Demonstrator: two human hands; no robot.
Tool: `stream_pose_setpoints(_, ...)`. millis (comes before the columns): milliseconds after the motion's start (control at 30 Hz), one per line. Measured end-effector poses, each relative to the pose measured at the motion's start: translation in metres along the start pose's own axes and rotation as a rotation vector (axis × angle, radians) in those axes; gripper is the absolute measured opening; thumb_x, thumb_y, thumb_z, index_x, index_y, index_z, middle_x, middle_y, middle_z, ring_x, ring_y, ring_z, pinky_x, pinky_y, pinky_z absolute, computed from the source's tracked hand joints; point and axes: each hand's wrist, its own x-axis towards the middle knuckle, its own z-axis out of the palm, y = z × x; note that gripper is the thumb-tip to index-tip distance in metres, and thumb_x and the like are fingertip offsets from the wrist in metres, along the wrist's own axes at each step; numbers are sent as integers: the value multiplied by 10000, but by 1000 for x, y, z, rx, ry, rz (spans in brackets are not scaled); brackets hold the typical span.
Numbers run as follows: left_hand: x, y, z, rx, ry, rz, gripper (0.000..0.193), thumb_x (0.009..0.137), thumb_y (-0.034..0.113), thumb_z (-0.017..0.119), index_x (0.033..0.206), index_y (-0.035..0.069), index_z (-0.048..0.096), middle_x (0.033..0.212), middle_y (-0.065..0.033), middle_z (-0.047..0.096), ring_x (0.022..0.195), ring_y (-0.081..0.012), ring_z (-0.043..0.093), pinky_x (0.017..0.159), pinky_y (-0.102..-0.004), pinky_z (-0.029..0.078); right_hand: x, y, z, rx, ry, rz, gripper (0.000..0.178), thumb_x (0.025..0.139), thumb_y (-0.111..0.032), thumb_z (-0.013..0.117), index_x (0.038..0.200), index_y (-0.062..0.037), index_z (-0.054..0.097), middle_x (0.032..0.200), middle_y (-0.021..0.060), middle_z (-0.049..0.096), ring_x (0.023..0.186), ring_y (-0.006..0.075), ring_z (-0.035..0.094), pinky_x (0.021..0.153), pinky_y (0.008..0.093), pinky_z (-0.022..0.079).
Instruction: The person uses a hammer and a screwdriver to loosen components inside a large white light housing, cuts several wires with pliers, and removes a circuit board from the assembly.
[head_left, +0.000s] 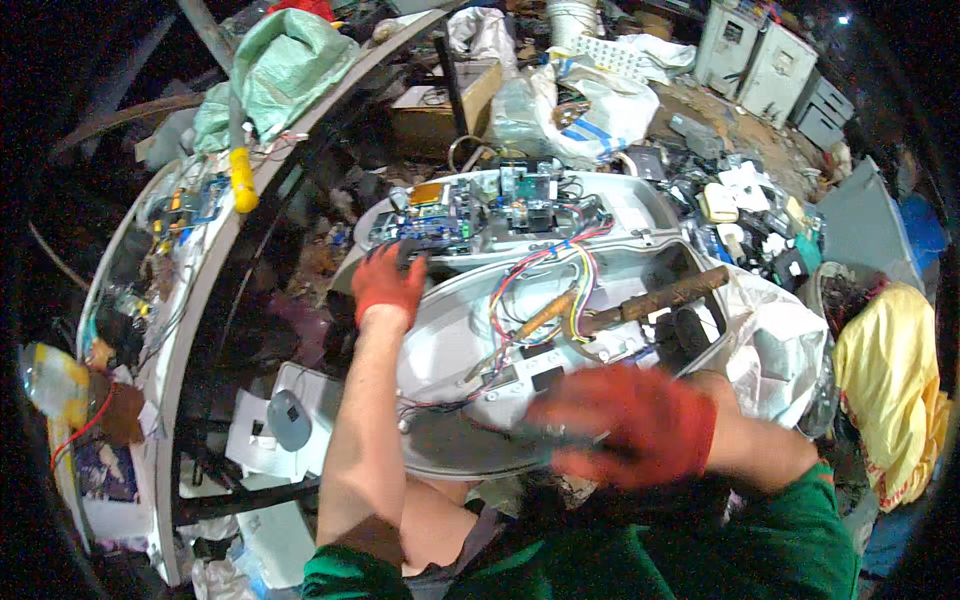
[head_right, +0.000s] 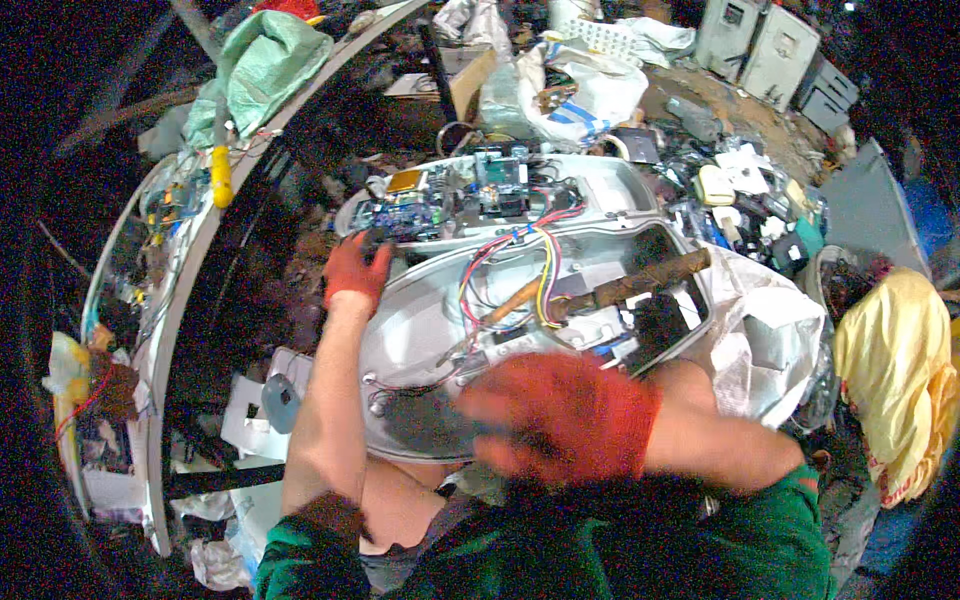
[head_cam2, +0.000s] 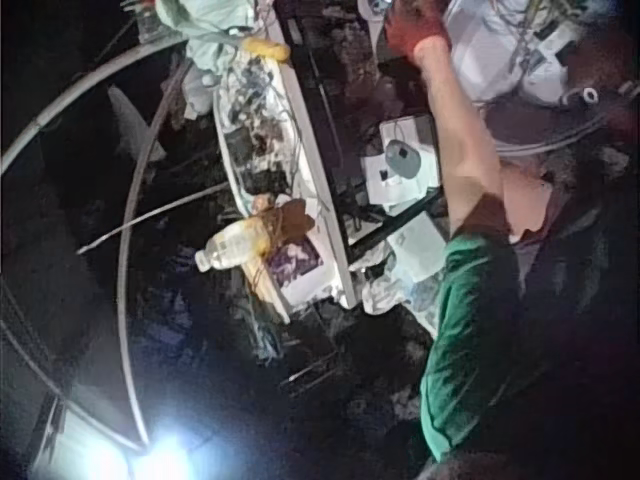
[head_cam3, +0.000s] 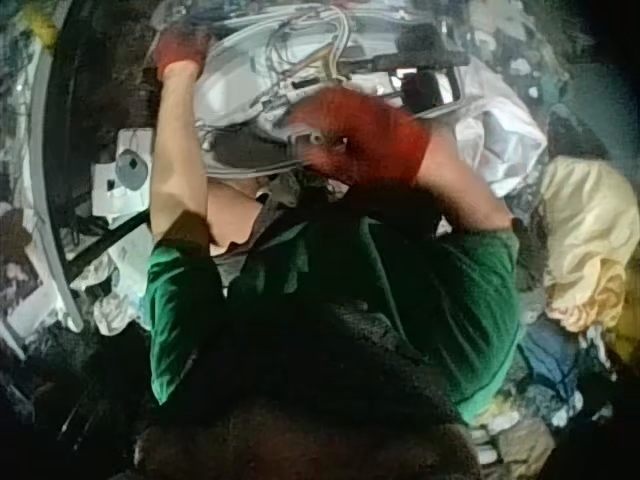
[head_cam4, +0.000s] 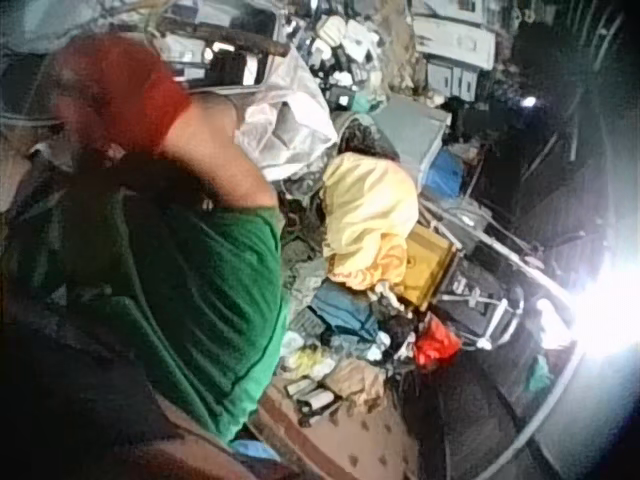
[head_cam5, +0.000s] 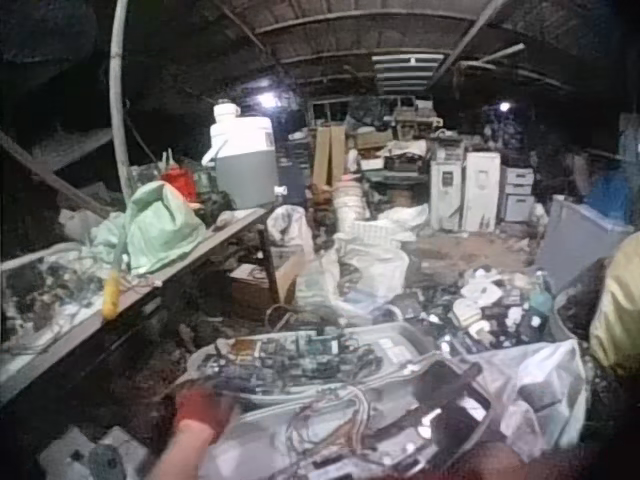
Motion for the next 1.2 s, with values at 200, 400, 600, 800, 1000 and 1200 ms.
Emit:
stream_pose_setpoints(200, 36, 69, 3, 160, -165, -96, 476, 875, 414, 633, 1281, 165, 625, 1295, -106, 621, 1209, -308, 576, 1043, -424, 436, -19, 16, 40, -251, -143, -118, 395, 821, -307, 672, 1161, -109, 634, 978, 78, 631, 812, 263, 650, 731, 384, 540)
stream_pose_setpoints(400, 31, 75, 16, 329, -87, 22, 322, 885, 239, 583, 1161, 75, 602, 1166, -161, 656, 1121, -334, 622, 973, -443, 474, -18, 28, 27, -250, -11, -60, 328, 832, -268, 690, 1111, -101, 649, 887, 84, 640, 776, 273, 657, 675, 409, 540)
stream_pose_setpoints(600, 28, 69, 9, 276, -67, 93, 339, 906, 241, 569, 1173, 43, 504, 1127, -190, 651, 1094, -351, 623, 948, -464, 462, -19, 27, 22, -274, -124, -5, 359, 828, -270, 705, 1141, -102, 656, 983, 103, 670, 821, 279, 669, 718, 392, 536)
stream_pose_setpoints(800, -4, 75, 0, 193, -82, 150, 338, 912, 313, 582, 1150, 80, 524, 1089, -167, 652, 1057, -344, 619, 929, -485, 447, -16, 29, 22, -283, -139, -18, 302, 876, -289, 635, 1106, -94, 640, 890, 102, 626, 776, 294, 648, 669, 425, 532)
stream_pose_setpoints(1000, -4, 69, 1, 174, -84, 171, 334, 914, 317, 580, 1152, 85, 562, 1056, -162, 665, 1029, -354, 627, 943, -488, 441, -15, 31, 22, -284, -227, 32, 342, 868, -300, 660, 1143, -98, 653, 941, 100, 654, 812, 281, 653, 710, 397, 529)
stream_pose_setpoints(1200, 6, 57, -3, 11, 57, 191, 320, 908, 306, 577, 1142, 89, 576, 1114, -146, 650, 1082, -366, 596, 959, -487, 421, -15, 26, 18, -270, -281, 73, 350, 873, -304, 652, 1148, -88, 644, 951, 107, 658, 818, 284, 658, 729, 406, 531)
